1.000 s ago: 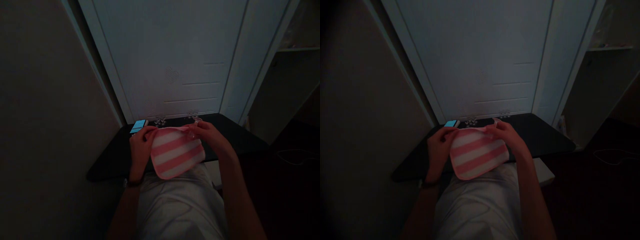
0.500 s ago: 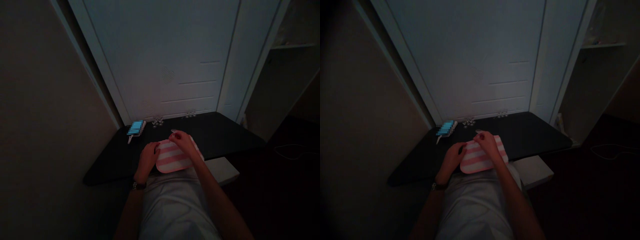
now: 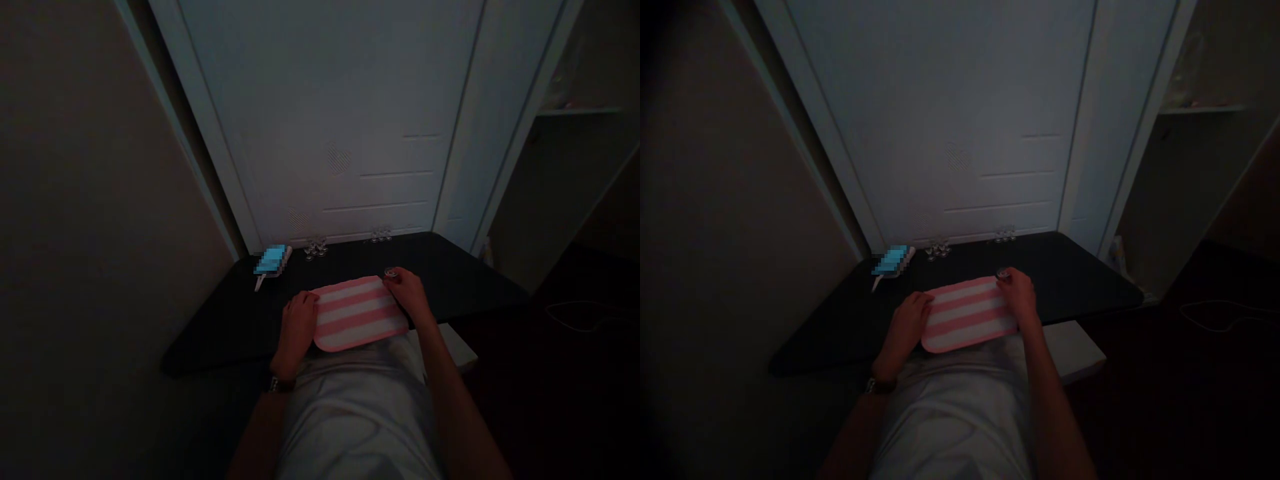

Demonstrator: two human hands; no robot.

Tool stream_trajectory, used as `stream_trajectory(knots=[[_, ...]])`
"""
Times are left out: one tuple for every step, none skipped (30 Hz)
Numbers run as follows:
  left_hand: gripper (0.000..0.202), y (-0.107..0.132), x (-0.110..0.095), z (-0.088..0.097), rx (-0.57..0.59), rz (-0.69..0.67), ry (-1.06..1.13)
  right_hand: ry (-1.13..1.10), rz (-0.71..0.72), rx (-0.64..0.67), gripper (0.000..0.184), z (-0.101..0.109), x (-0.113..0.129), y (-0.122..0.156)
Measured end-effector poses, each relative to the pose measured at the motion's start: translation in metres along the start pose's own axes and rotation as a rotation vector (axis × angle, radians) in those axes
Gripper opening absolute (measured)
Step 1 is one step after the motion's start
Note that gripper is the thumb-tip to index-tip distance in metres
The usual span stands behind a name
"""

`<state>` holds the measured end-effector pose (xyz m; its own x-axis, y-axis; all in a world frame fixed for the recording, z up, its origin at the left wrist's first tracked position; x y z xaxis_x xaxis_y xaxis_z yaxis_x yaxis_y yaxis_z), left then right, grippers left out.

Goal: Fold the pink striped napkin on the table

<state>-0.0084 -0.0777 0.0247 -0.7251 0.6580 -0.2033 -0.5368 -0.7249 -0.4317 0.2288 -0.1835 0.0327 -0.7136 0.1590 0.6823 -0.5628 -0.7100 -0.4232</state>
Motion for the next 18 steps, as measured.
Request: stream_trajectory(knots=[[0.023,0.001,0.0,0.0,-0.006,-0.004,0.004,-0.031,0.031,0.007,0.019,-0.005,0.011,0.001],[0.024,0.001,-0.001,0.001,-0.011,-0.011,0.008,-0.075,0.076,0.034,0.019,-0.015,0.026,0.002],[0.024,0.002,-0.001,0.001,-0.015,-0.018,0.01,-0.117,0.126,0.069,0.019,-0.027,0.043,0.004],[0.024,0.003,-0.001,0.001,-0.02,-0.023,0.013,-0.138,0.18,0.108,0.019,-0.04,0.062,0.007],[0.025,0.004,-0.002,0.002,-0.023,-0.028,0.015,-0.151,0.22,0.147,0.018,-0.054,0.078,0.01],[0.025,0.004,-0.003,0.002,-0.027,-0.032,0.019,-0.159,0.257,0.19,0.016,-0.068,0.093,0.013],[0.025,0.005,-0.003,0.003,-0.031,-0.035,0.023,-0.153,0.278,0.227,0.016,-0.081,0.104,0.017],[0.025,0.006,-0.004,0.003,-0.033,-0.036,0.026,-0.142,0.279,0.255,0.015,-0.09,0.11,0.019],[0.025,0.006,-0.005,0.004,-0.032,-0.034,0.026,-0.137,0.279,0.274,0.015,-0.096,0.112,0.021],[0.025,0.007,-0.005,0.004,-0.028,-0.03,0.025,-0.133,0.27,0.283,0.015,-0.098,0.11,0.023],[0.025,0.007,-0.005,0.004,-0.023,-0.022,0.022,-0.133,0.257,0.28,0.017,-0.095,0.103,0.023],[0.026,0.007,-0.005,0.004,-0.017,-0.014,0.021,-0.141,0.245,0.27,0.02,-0.088,0.092,0.022],[0.026,0.007,-0.005,0.003,-0.009,-0.007,0.024,-0.142,0.219,0.251,0.021,-0.078,0.078,0.02],[0.026,0.007,-0.005,0.003,-0.006,-0.001,0.032,-0.145,0.188,0.214,0.022,-0.063,0.061,0.017],[0.026,0.007,-0.005,0.003,-0.008,0.001,0.044,-0.158,0.151,0.188,0.026,-0.049,0.043,0.015],[0.026,0.007,-0.005,0.003,-0.015,-0.001,0.06,-0.149,0.093,0.144,0.026,-0.033,0.025,0.012],[0.026,0.007,-0.004,0.004,-0.026,-0.007,0.077,-0.122,0.048,0.102,0.024,-0.018,0.01,0.01],[0.025,0.007,-0.004,0.005,-0.046,-0.011,0.093,-0.079,0.006,0.062,0.022,-0.006,-0.001,0.008]])
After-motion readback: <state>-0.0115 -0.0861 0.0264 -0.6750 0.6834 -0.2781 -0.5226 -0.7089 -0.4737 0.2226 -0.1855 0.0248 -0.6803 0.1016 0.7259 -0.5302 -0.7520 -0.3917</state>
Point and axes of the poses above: each hand's wrist, its own y-axis away from the middle knuckle, its own z-axis out of the back of the hand, x = y × z, the point moved 7 cm from there along -y, towards the middle knuckle, and after that the axes turned 7 degrees about z, right-handed, at the moved point
